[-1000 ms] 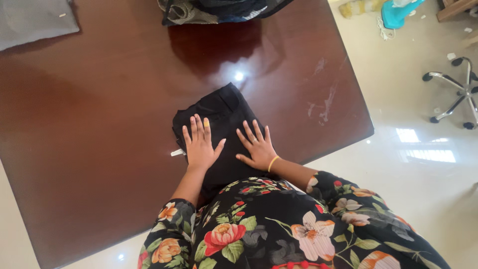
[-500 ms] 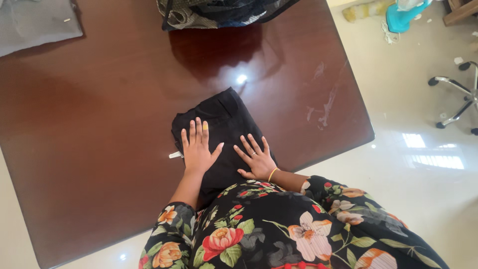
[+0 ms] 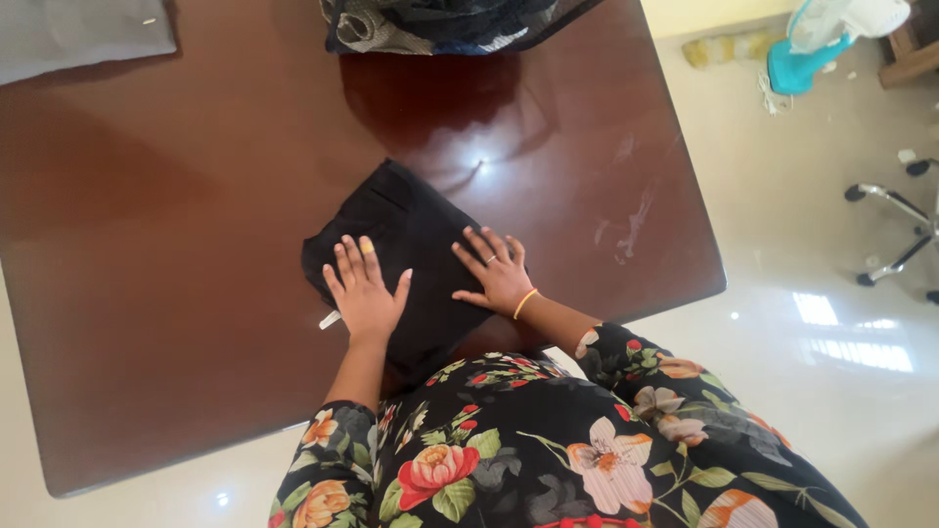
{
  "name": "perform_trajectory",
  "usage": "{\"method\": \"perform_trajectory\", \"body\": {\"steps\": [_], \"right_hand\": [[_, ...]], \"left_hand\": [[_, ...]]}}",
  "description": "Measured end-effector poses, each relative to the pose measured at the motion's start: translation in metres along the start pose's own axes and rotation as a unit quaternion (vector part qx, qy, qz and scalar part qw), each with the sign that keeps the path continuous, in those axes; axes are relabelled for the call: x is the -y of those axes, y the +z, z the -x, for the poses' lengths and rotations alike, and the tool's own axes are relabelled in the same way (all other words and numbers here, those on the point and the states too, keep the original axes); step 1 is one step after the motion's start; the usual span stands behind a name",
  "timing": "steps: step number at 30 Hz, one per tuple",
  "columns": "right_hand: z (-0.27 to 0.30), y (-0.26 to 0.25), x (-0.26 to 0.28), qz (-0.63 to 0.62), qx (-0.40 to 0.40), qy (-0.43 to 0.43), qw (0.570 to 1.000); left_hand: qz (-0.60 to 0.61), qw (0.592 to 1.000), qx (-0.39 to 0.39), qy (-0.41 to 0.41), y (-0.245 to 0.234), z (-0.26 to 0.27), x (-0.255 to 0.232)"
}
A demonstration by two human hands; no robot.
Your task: The person folds a pair of black trousers on a table, aligning the legs and folding them into a compact rectangle. The person then folds a pair of olive-green trousers using the same method, smoothing the fabric and stacking the folded items.
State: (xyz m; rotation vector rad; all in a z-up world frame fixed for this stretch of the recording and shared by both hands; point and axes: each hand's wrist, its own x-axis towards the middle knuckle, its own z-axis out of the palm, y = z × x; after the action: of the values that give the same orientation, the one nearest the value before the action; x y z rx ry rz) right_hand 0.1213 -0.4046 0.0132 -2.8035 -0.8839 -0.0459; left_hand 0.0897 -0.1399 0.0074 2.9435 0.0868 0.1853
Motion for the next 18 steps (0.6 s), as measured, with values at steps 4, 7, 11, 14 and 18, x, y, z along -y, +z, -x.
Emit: {"method": "perform_trajectory", "body": {"steps": [4, 7, 11, 14, 18], "right_hand": [[-0.001, -0.002, 0.006, -0.035, -0.073, 0.089, 0.993], [0.006, -0.005, 0.008, -0.064, -0.075, 0.049, 0.994], [0.017, -0.008, 0.016, -0.116, 0.012, -0.003, 0.993], [0.019, -0.009, 0.028, -0.185, 0.046, -0.076, 0.979], [0.015, -0.009, 0.046, -0.225, 0.107, -0.213, 0.945]], "left_hand": [[0.027, 0.996, -0.014, -0.089, 0.000, 0.017, 0.000], [0.004, 0.988, -0.015, -0.156, -0.004, 0.031, 0.003], [-0.010, 0.967, 0.004, -0.253, -0.013, 0.045, 0.010], [0.006, 0.949, 0.006, -0.317, -0.021, 0.052, 0.016], [0.008, 0.924, 0.015, -0.381, -0.020, 0.061, 0.028]]}}
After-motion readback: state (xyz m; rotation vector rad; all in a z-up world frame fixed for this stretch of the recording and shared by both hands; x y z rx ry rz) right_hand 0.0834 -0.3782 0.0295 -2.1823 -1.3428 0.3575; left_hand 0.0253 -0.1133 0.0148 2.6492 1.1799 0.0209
